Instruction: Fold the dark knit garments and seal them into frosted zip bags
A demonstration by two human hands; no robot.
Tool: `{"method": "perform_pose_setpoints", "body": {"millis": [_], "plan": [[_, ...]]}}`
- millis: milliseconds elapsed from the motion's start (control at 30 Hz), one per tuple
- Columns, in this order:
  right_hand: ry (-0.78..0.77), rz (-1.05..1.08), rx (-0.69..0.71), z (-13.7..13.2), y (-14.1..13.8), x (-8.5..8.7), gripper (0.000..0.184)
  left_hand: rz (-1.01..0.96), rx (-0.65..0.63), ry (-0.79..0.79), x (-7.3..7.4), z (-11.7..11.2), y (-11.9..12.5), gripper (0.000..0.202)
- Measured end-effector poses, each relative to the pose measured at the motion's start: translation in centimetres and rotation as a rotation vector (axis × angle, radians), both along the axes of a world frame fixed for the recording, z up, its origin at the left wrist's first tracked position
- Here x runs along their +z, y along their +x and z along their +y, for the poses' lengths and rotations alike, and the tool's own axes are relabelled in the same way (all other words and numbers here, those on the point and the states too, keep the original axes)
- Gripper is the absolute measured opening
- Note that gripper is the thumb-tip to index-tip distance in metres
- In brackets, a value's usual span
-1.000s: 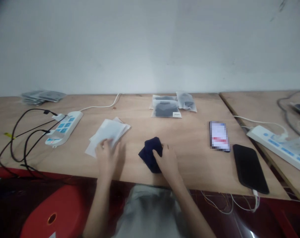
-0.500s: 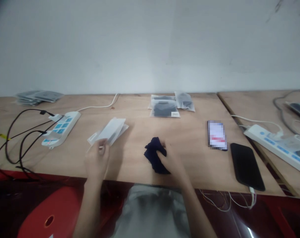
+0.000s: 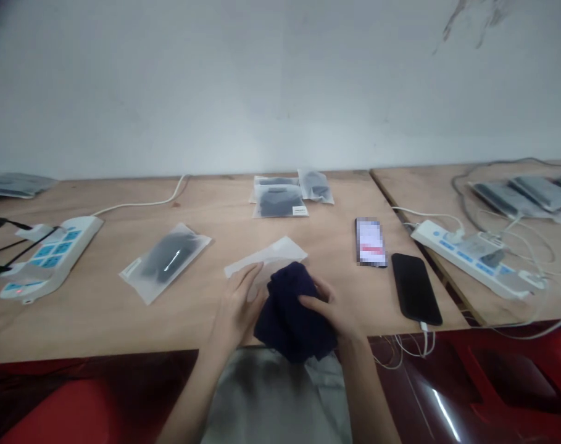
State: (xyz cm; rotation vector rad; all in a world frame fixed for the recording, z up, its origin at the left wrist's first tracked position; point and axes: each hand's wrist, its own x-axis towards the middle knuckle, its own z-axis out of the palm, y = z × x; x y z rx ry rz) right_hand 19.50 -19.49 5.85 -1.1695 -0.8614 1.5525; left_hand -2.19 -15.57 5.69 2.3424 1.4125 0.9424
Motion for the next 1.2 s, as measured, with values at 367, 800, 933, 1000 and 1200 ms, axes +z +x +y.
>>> {"method": "perform_pose_setpoints", "body": {"millis": [367,800,933,1000,1200], "plan": [[0.095,-0.543,-0.110,4.4,-3.4,-1.2,0.026,0.017,-0.052,0.024,0.0,-2.5,1.3,0.084],[0.156,-0.441,-0.102,4.0,-7.7,-1.4,0.062,-0.096,0.085,-0.035,-1.2,-2.3,3.2,0.091],[0.278,-0.530,0.168,2.9,-4.7,-0.9,0.047,-0.143,0.026,-0.095,-1.0,-1.6,2.3,0.095],[0.293,-0.591,0.168,2.7,-4.1,-0.6,0.044,-0.141,-0.003,-0.104,-0.8,-1.6,2.3,0.097],[0.278,-0.714,-0.034,2.6,-6.3,-0.3,0.044,-0.095,-0.061,-0.074,0.0,-2.1,3.1,0.093]]}}
